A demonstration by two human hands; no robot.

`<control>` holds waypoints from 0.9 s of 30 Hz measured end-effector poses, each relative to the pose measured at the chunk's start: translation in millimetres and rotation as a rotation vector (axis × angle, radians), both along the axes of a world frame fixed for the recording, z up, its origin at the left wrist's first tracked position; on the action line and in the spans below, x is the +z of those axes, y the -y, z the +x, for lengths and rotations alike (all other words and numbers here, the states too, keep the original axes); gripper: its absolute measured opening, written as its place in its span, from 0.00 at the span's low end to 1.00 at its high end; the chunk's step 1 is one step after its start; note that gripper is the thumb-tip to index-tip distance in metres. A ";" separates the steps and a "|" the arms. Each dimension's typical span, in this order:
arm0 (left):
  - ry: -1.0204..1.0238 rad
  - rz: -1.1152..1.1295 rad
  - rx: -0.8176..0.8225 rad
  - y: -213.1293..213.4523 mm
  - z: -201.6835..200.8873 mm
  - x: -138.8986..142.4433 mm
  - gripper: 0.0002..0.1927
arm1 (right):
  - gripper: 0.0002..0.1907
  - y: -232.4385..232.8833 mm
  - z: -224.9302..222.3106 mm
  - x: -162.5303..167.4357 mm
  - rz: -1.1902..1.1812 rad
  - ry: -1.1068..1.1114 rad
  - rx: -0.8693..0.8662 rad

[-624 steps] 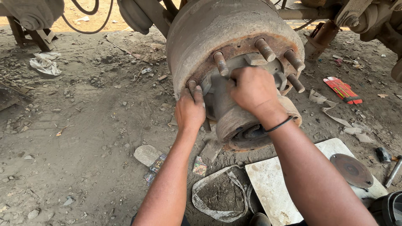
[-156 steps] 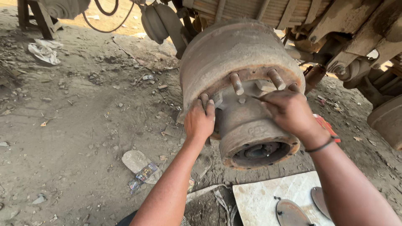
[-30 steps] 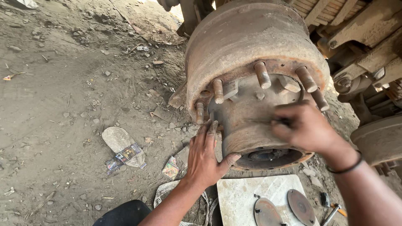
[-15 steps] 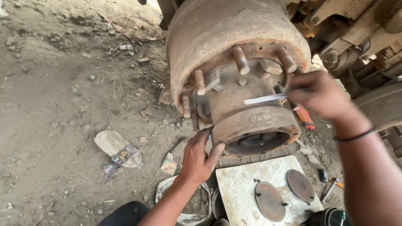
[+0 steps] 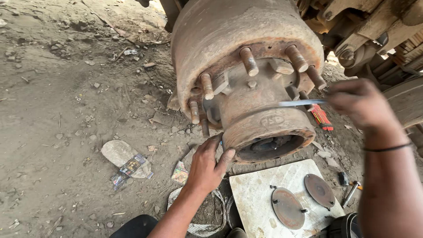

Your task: The person scrapes rust and grime from a truck wheel hub using a small metal scraper. They repeatedly scrape around the wheel studs and the hub face, occasionally repositioning their hands to reach different areas.

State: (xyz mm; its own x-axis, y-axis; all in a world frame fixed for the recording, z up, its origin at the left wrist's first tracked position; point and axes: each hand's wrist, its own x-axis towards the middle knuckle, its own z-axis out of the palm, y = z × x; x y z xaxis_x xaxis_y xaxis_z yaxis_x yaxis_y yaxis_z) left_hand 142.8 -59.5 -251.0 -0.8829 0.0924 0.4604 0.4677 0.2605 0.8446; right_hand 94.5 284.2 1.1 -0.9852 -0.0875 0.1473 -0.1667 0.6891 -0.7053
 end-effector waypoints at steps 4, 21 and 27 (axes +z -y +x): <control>0.025 -0.046 -0.037 7.1 0.2 13.9 0.39 | 0.06 -38.2 0.4 -10.0 -0.384 0.089 -0.042; -0.665 -0.173 0.424 2.1 -103.2 236.2 0.11 | 0.09 89.6 33.3 42.8 0.159 -0.066 -0.042; -0.601 -0.626 0.157 -71.3 -161.6 275.6 0.29 | 0.10 107.0 27.6 23.4 0.104 -0.224 -0.094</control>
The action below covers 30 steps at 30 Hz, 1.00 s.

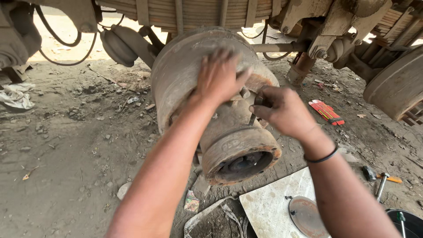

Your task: The person scrapes rust and grime from a truck wheel hub using a small metal scraper. They repeatedly scrape around the wheel studs and the hub face, occasionally repositioning their hands to reach different areas.

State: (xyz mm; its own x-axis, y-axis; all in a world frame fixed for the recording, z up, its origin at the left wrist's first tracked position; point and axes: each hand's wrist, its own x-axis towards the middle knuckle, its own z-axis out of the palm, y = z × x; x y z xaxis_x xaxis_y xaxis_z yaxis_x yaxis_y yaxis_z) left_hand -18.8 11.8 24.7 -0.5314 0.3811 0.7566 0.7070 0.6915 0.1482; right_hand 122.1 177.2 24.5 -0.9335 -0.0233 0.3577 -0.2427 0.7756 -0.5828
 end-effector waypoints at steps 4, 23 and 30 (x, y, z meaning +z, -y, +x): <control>0.036 -0.114 0.033 -8.1 -11.2 -19.8 0.31 | 0.07 -18.2 -2.8 -27.8 -0.063 -0.323 0.157; 0.003 -0.090 0.018 -7.8 -17.3 -26.1 0.30 | 0.18 -58.4 1.0 -69.0 -0.225 0.011 -0.378; -0.016 -0.055 0.008 -6.4 -16.1 -26.6 0.28 | 0.15 -37.2 2.5 -74.9 0.204 -0.214 -0.258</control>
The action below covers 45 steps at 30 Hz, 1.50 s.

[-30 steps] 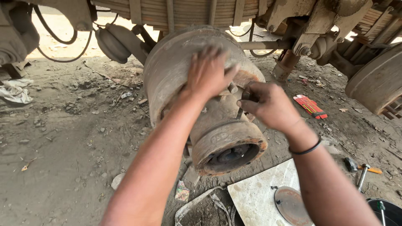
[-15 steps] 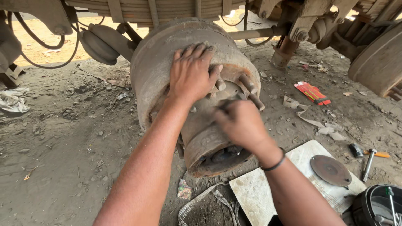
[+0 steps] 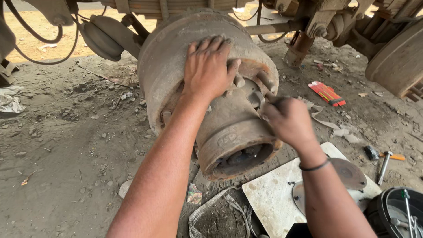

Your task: The person scrapes rust and grime from a truck wheel hub using a small metal scraper. They repeatedly scrape around the wheel studs and the hub face, occasionally repositioning their hands to reach different areas.

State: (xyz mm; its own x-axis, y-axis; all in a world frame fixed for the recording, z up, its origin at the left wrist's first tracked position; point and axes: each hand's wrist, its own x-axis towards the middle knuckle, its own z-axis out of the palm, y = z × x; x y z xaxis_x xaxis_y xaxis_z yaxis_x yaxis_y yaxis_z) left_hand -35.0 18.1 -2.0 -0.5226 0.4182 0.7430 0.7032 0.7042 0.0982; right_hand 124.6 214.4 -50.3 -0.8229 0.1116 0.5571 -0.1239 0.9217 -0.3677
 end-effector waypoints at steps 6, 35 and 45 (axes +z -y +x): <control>-0.041 0.033 -0.012 3.7 4.0 -0.1 0.27 | 0.16 52.8 -18.0 16.6 0.225 -0.058 0.057; 0.003 0.008 0.023 1.7 1.3 -1.6 0.28 | 0.15 8.5 -32.2 -5.1 -0.412 -0.018 0.159; -0.068 0.094 -0.018 1.7 0.1 -5.9 0.25 | 0.19 -4.3 -11.9 1.2 -0.320 0.012 -0.212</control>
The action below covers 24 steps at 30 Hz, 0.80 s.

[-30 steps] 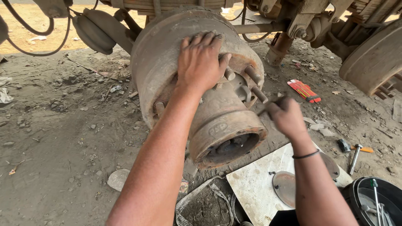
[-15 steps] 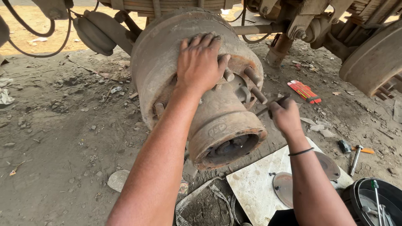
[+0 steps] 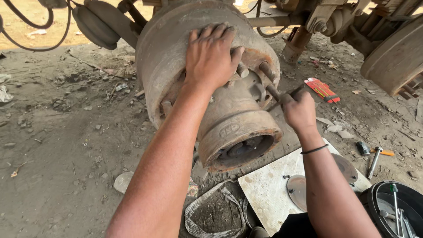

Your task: The person scrapes rust and grime from a truck wheel hub using a small metal scraper. They repeatedly scrape around the wheel studs and the hub face, occasionally repositioning their hands to reach different areas.

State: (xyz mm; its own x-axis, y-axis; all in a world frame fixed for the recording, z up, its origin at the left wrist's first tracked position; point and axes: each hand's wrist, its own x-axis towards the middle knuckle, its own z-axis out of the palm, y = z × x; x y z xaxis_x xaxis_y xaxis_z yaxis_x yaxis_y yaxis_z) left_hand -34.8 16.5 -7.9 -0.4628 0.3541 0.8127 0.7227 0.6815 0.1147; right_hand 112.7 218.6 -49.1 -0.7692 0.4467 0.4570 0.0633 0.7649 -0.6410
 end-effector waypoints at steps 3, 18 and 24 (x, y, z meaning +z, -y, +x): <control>-0.005 -0.017 0.013 0.4 0.1 -1.6 0.24 | 0.16 10.0 0.6 2.6 0.150 -0.069 0.181; 0.094 -0.060 0.032 -4.7 -4.5 3.2 0.27 | 0.18 52.2 8.0 33.5 0.022 -0.007 0.488; 0.068 -0.056 0.051 -4.9 -4.4 2.9 0.26 | 0.12 75.4 -2.4 22.1 0.225 0.127 0.540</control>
State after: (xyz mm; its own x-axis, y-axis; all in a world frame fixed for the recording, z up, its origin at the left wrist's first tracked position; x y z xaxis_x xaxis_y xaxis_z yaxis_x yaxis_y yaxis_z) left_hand -39.3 21.3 -5.0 -0.5350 0.3730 0.7581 0.6789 0.7239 0.1230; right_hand 110.4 143.2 -27.1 -0.9151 -0.1195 0.3851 -0.3067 0.8263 -0.4723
